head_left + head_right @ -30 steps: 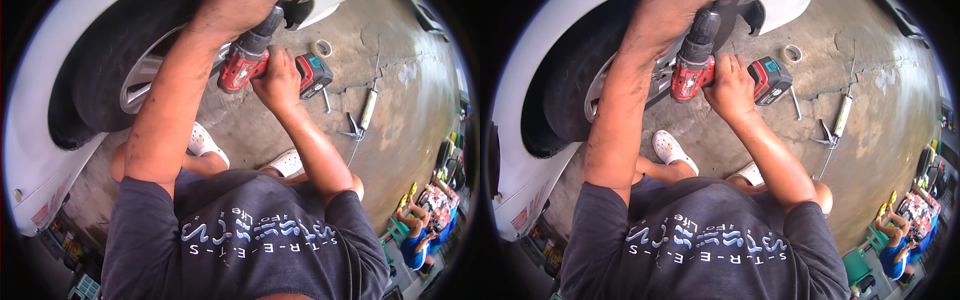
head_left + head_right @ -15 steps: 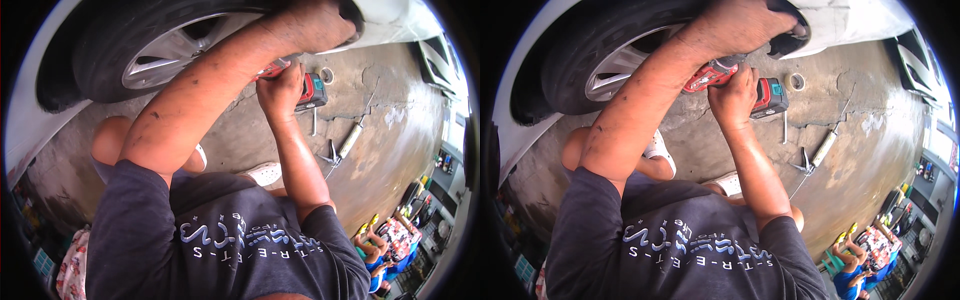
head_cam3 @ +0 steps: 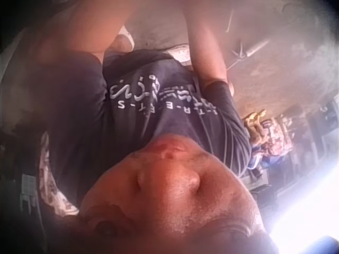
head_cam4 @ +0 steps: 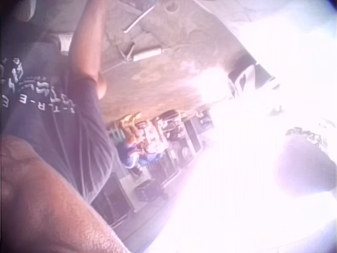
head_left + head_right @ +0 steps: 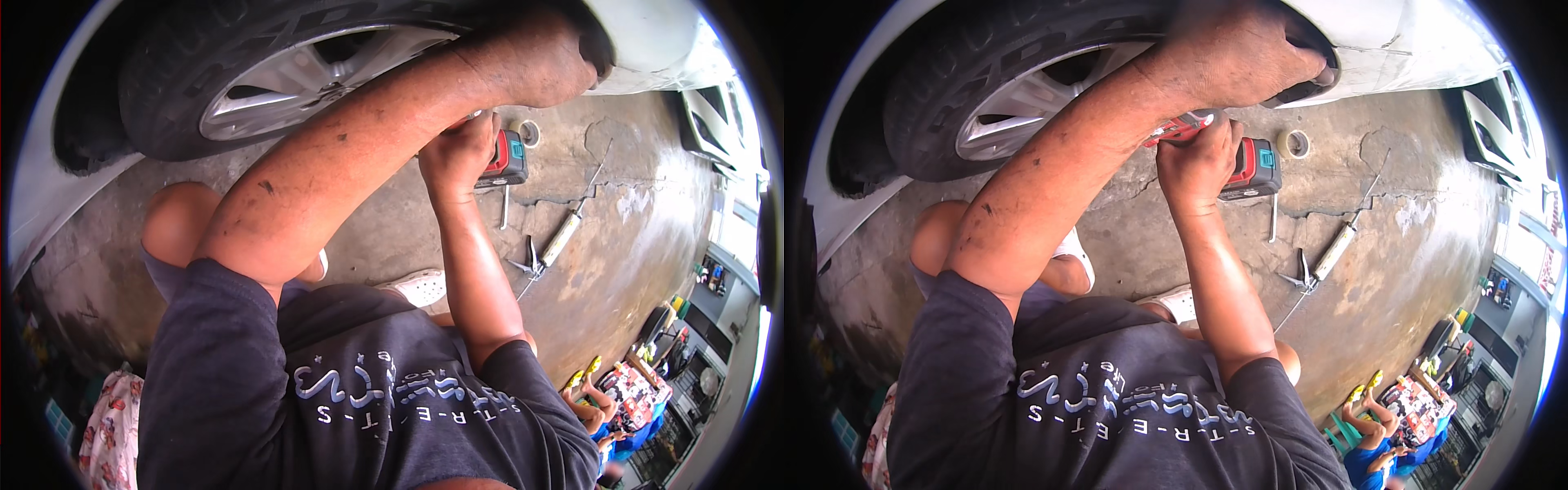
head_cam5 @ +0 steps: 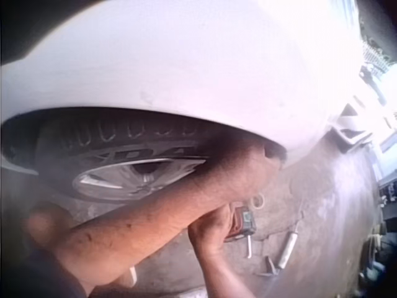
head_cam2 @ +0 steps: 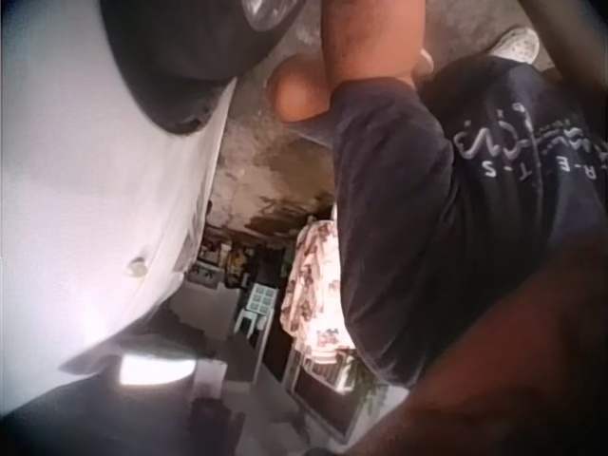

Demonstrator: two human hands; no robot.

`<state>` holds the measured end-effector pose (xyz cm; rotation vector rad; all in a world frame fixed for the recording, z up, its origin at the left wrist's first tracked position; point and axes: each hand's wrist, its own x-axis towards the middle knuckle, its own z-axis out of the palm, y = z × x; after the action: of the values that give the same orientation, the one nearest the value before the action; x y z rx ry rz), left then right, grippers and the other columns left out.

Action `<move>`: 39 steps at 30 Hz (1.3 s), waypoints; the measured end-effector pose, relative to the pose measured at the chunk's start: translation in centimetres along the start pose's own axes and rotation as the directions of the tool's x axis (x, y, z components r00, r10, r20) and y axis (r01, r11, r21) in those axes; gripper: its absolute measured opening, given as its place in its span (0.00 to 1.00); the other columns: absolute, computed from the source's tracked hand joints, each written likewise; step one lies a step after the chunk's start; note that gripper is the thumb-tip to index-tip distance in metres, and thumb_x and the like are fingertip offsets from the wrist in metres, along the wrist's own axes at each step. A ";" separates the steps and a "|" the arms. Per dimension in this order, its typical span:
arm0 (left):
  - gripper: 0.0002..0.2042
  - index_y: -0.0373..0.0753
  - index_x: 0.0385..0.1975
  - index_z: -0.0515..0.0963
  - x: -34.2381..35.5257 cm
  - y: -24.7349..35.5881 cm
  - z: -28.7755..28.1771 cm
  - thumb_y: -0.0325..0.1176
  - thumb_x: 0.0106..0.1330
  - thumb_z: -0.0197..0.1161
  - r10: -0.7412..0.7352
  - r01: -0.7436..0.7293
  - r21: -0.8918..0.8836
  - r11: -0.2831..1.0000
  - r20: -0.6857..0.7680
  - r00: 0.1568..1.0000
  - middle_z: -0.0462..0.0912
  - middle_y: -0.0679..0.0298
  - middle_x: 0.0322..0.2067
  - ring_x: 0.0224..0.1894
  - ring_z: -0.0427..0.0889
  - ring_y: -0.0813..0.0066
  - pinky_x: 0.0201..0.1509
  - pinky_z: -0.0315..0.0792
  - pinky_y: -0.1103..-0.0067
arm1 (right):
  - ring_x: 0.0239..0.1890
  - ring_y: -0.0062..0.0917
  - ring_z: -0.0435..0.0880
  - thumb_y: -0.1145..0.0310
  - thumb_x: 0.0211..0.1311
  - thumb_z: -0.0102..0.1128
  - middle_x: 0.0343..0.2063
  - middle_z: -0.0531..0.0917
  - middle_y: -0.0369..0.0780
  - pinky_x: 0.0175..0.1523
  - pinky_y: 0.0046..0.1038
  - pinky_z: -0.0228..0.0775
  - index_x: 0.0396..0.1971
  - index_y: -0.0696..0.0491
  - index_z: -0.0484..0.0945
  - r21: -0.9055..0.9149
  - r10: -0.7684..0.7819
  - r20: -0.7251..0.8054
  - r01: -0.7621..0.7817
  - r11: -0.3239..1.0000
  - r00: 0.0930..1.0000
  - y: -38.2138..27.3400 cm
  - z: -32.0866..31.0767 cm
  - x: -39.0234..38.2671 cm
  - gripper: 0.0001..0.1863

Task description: The person reattaches the front bumper of a white car by hand and using a drill to drive screws into the wheel well and underside.

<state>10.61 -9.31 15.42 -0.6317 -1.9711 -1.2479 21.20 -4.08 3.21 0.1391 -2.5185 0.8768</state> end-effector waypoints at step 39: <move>0.10 0.30 0.34 0.81 1.1 1.0 -1.2 0.31 0.60 0.67 -0.140 0.141 -0.061 0.988 0.015 0.990 0.84 0.48 0.25 0.28 0.85 0.50 0.36 0.80 0.59 | 0.43 0.51 0.78 0.69 0.45 0.78 0.35 0.81 0.46 0.48 0.49 0.73 0.42 0.57 0.75 -0.006 -0.017 -0.019 0.017 1.000 1.000 0.1 -0.4 0.5 0.24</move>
<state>11.06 -9.97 17.18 -0.5379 -2.0216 -1.3980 20.85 -3.73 3.64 0.1495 -2.4987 0.8602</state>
